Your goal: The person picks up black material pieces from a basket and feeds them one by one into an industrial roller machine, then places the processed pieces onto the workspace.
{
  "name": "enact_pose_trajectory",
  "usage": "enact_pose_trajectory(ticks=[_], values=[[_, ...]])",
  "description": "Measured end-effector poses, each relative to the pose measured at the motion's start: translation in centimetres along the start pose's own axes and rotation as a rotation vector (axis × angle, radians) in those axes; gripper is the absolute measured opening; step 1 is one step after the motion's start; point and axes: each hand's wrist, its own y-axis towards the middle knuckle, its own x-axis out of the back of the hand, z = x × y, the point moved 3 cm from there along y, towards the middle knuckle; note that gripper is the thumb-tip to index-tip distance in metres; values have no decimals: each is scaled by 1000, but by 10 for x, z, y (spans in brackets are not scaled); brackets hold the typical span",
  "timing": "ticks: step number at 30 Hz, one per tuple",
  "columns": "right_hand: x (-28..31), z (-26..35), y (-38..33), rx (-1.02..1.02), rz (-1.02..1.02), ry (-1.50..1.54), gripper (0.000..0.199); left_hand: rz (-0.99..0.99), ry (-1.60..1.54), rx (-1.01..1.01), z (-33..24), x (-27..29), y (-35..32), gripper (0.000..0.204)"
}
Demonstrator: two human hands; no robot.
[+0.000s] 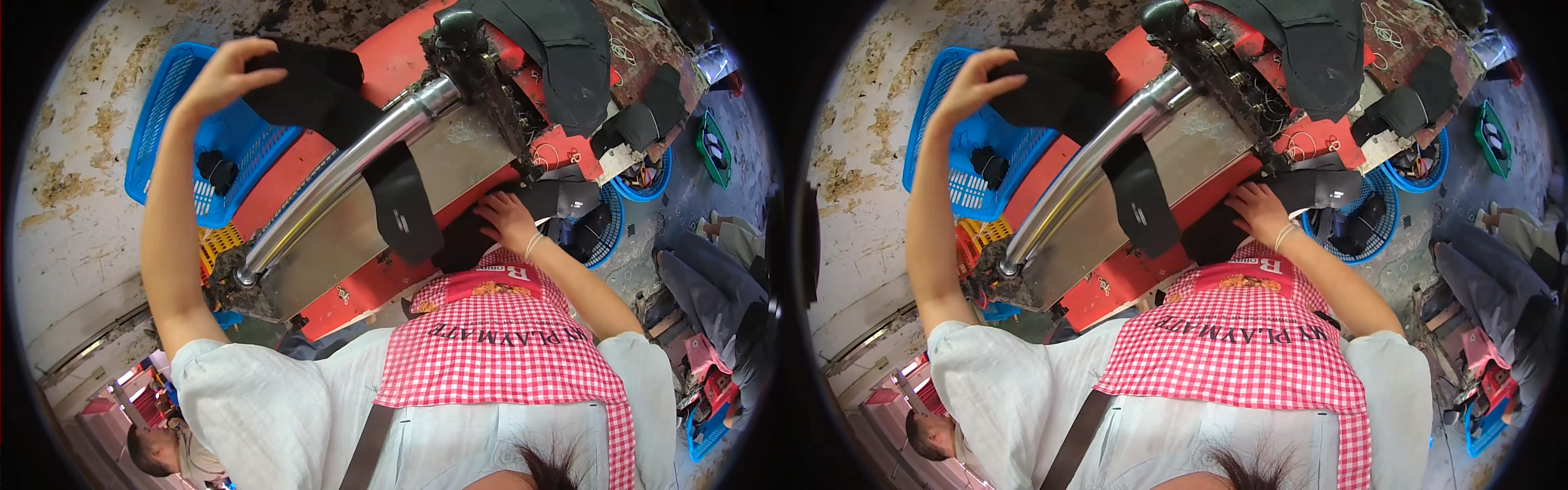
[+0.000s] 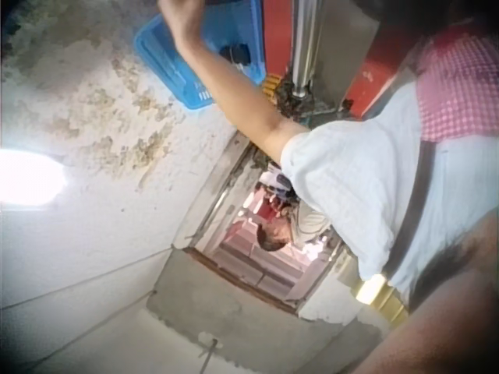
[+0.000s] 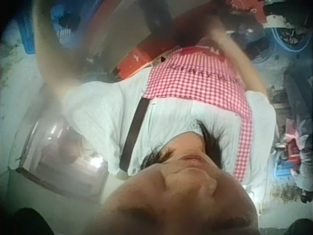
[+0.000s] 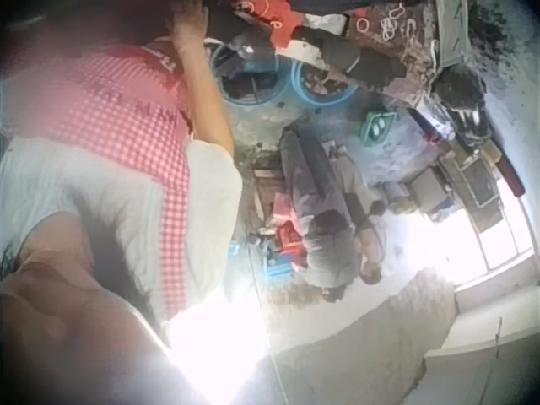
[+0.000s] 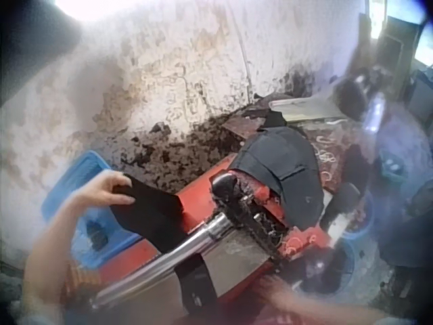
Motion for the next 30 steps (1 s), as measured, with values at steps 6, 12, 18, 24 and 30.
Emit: enact_pose_trajectory(ticks=[6, 12, 18, 24, 30], values=[[-2, -7, 8, 33, 161, -88, 24, -200, 206, 27, 18, 90, -4, 44], [75, 72, 20, 164, 85, 542, 14, -402, 810, 58, 53, 133, -5, 37], [71, 90, 75, -292, -49, 808, 25, 136, 563, -156, -16, -42, 17, 28], [51, 96, 78, -258, -72, 911, 32, 269, 109, -97, 6, -125, -6, 22], [18, 30, -13, -134, 271, 97, 25, -40, 136, -29, 12, -70, -11, 30]])
